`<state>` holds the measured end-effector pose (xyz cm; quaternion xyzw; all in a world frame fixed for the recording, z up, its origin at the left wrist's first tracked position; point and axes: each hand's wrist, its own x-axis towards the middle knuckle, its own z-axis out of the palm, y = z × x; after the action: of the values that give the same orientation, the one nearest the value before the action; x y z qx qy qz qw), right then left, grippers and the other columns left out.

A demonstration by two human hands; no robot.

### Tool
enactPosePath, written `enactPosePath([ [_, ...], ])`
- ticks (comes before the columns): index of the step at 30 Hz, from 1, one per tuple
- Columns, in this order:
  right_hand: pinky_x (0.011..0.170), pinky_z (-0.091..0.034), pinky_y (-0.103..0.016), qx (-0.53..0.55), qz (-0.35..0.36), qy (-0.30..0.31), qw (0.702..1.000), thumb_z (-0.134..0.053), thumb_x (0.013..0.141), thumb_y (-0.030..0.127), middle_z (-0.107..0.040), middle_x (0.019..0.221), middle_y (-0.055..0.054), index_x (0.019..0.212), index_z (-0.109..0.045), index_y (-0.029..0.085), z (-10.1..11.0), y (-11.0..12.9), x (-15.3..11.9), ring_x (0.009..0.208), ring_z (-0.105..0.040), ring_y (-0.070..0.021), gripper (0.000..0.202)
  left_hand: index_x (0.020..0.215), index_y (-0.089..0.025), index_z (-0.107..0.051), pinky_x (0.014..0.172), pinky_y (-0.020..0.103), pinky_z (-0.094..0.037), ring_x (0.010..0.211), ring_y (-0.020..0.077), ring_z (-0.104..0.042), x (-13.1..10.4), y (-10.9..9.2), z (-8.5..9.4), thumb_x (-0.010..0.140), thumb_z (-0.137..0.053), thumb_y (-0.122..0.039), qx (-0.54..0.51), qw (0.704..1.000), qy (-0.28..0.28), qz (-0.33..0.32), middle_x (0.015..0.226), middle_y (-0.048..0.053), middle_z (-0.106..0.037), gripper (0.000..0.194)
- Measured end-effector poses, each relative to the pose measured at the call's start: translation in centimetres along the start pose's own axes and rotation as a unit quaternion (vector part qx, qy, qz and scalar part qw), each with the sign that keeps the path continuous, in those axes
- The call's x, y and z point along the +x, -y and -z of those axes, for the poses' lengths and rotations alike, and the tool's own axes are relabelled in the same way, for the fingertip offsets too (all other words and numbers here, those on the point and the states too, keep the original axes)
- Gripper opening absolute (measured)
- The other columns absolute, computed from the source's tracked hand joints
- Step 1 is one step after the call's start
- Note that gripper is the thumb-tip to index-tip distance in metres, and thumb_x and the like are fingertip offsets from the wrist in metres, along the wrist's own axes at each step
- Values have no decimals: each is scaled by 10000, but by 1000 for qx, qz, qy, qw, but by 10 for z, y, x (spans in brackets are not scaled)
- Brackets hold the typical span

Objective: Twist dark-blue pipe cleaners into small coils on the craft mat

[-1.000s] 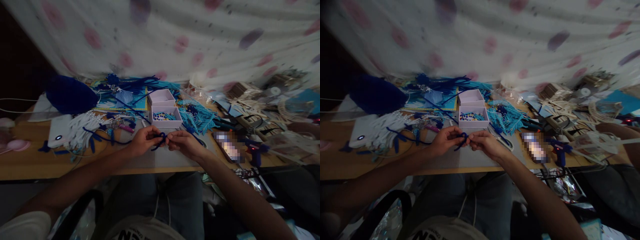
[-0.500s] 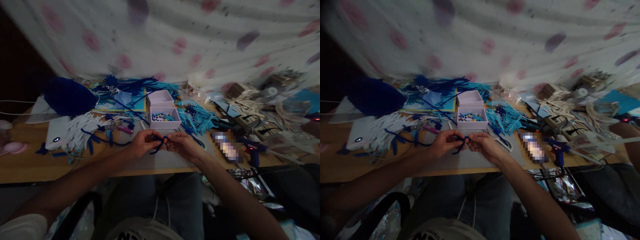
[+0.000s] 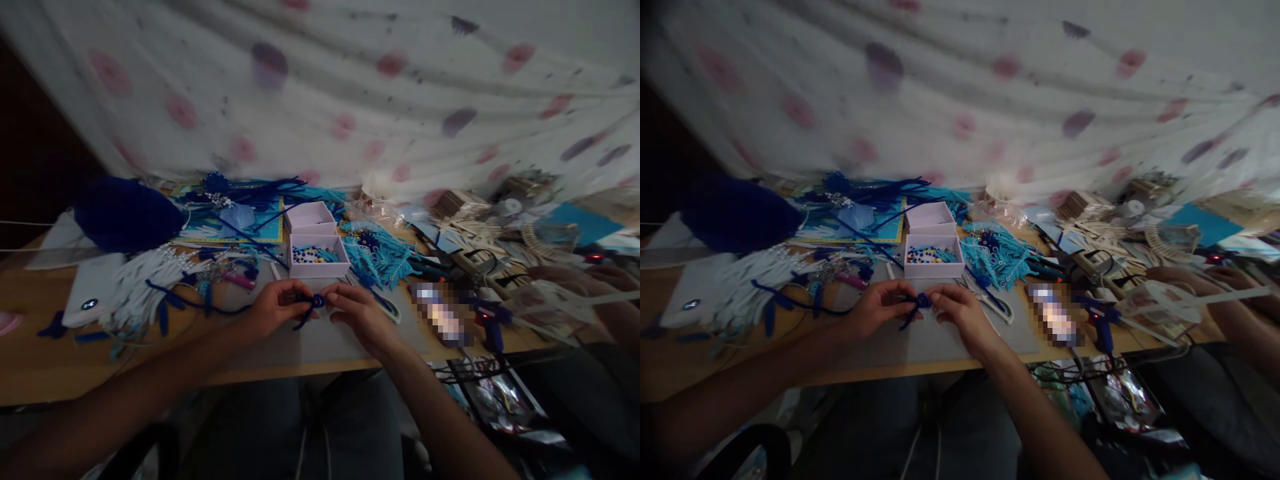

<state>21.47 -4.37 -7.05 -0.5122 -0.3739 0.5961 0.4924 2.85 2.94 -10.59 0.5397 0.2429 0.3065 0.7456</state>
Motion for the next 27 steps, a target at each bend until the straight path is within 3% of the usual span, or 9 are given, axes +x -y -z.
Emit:
enactPosePath([
  [2, 643, -444, -232, 42, -3, 6, 999, -802, 729, 338, -640, 811, -20, 844, -749, 190, 1, 0, 1, 752, -565, -140, 195, 876, -157, -644, 669, 295, -593, 742, 195, -745, 0, 0, 0, 691, -870, -339, -7, 1000, -2, 3, 798, 24, -735, 345],
  [6, 821, -515, -321, 175, 15, 9, 984, -767, 747, 337, -698, 980, -48, 827, -717, 205, 2, 1, 2, 902, -640, -193, 162, 865, -153, -653, 664, 282, -593, 727, 168, -717, 1, 1, 0, 660, -886, -324, -24, 999, -26, 10, 791, 19, -730, 354],
  [13, 887, -510, -385, 207, -1, 24, 978, -688, 812, 360, -747, 1022, -71, 940, -685, 221, 5, -3, 2, 930, -693, -223, 189, 887, -155, -648, 666, 305, -609, 736, 168, -699, 1, 3, 5, 664, -869, -332, -22, 998, -59, 3, 814, 20, -713, 361],
  [20, 892, -517, -363, 161, 24, -1, 987, -813, 726, 308, -715, 1067, -56, 923, -678, 224, -1, -5, -2, 968, -673, -218, 253, 877, -154, -644, 663, 288, -598, 734, 161, -703, 0, 3, 2, 687, -856, -314, 5, 1000, -26, 2, 807, 19, -710, 327],
  [24, 818, -519, -307, 90, 83, -7, 992, -872, 654, 237, -695, 1042, -18, 926, -682, 235, -7, -14, 3, 835, -664, -158, 331, 878, -151, -639, 655, 278, -596, 739, 154, -697, -1, 4, 1, 687, -859, -329, 25, 1000, -10, 2, 833, 22, -702, 341],
  [27, 761, -517, -299, 38, 108, 14, 993, -856, 680, 250, -685, 1006, -8, 948, -688, 239, -6, -16, 8, 754, -657, -142, 317, 910, -155, -639, 642, 277, -592, 741, 156, -696, -2, 5, 1, 699, -852, -342, 34, 999, 1, 3, 862, 33, -706, 353],
])
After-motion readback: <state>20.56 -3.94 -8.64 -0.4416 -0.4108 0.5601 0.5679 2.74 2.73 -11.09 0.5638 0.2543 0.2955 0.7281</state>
